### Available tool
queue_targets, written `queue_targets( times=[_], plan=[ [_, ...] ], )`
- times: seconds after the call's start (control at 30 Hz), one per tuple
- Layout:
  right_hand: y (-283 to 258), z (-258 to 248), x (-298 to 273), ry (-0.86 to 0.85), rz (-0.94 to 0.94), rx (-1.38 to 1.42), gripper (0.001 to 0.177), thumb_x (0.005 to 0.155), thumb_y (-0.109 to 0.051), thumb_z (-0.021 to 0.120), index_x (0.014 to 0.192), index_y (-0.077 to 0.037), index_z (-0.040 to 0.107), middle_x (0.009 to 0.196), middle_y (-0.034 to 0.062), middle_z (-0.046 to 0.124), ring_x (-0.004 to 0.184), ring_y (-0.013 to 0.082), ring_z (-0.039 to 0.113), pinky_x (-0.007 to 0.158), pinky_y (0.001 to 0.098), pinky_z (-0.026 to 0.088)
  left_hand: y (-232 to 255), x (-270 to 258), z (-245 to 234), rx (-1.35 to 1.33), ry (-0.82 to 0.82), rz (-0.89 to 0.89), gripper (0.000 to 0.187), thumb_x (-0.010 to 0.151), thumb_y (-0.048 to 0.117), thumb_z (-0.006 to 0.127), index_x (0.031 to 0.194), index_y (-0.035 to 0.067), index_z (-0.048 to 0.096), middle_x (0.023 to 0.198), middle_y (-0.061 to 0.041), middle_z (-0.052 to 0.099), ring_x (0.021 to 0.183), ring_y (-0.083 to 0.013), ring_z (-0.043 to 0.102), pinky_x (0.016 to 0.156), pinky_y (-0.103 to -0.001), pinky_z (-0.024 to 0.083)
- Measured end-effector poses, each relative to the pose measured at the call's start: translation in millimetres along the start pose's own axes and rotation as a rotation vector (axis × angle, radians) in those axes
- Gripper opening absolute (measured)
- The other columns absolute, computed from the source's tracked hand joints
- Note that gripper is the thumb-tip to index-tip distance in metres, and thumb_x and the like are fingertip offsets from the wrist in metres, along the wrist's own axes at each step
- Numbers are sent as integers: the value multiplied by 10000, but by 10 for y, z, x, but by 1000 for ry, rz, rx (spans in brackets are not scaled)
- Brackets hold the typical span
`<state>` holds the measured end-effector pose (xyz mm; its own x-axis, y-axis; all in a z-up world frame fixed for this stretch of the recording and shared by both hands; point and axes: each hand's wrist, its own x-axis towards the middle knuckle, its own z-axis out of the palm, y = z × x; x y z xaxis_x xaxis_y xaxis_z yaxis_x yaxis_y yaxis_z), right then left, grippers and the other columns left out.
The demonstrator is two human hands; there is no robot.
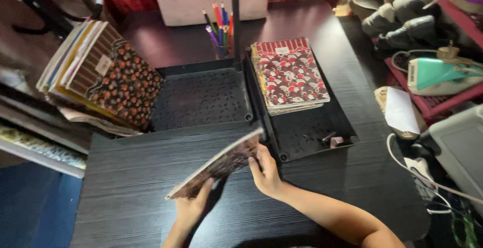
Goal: The person picks up books one at a time from a stack on a desk and places them into a vertical book holder. The person handles several different books, including children's storybooks and patterned notebooks, moving them from a horizontal pile to a vertical arrangement.
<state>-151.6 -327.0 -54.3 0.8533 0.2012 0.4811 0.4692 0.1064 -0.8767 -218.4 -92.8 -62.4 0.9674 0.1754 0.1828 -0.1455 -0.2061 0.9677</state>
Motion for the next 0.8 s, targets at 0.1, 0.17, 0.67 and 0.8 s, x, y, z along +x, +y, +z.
queue_targets(
  times=[0.1, 0.17, 0.67, 0.8],
  plan=[
    [116, -99, 98, -98, 16, -191, 410, 1036, 82, 496, 1439, 29, 440, 1205, 127, 680, 1177, 182, 670, 1027, 321, 518, -178, -75, 19, 7, -27, 72, 178, 857, 58, 729, 1014, 5, 794, 795, -83, 809, 660, -143, 746, 608, -259, 595],
    [145, -100, 159, -88, 119, -149, 489, 990, 127, 507, 1463, 29, 434, 1286, 166, 659, 1246, 223, 632, 1075, 354, 480, -230, -106, 69, 73, 42, 49, 197, 873, 36, 715, 1051, -6, 791, 731, -95, 785, 597, -161, 669, 568, -260, 532],
    [-43, -67, 247, -134, 147, -288, 625, 964, 88, 554, 1540, -14, 332, 1229, 130, 688, 1023, 182, 741, 895, 296, 574, 583, 1828, -497, 276, 558, 259, 256, 1066, 55, 612, 1304, -19, 673, 1010, -233, 745, 789, -249, 646, 741, -334, 518],
    [-47, -62, 260, -133, 143, -281, 621, 967, 73, 556, 1540, -9, 331, 1232, 133, 685, 1022, 184, 743, 896, 300, 574, 257, 2061, -431, 276, 574, 249, 295, 1029, 36, 604, 1311, -20, 668, 1015, -237, 738, 816, -241, 682, 730, -330, 520]
  ],
)
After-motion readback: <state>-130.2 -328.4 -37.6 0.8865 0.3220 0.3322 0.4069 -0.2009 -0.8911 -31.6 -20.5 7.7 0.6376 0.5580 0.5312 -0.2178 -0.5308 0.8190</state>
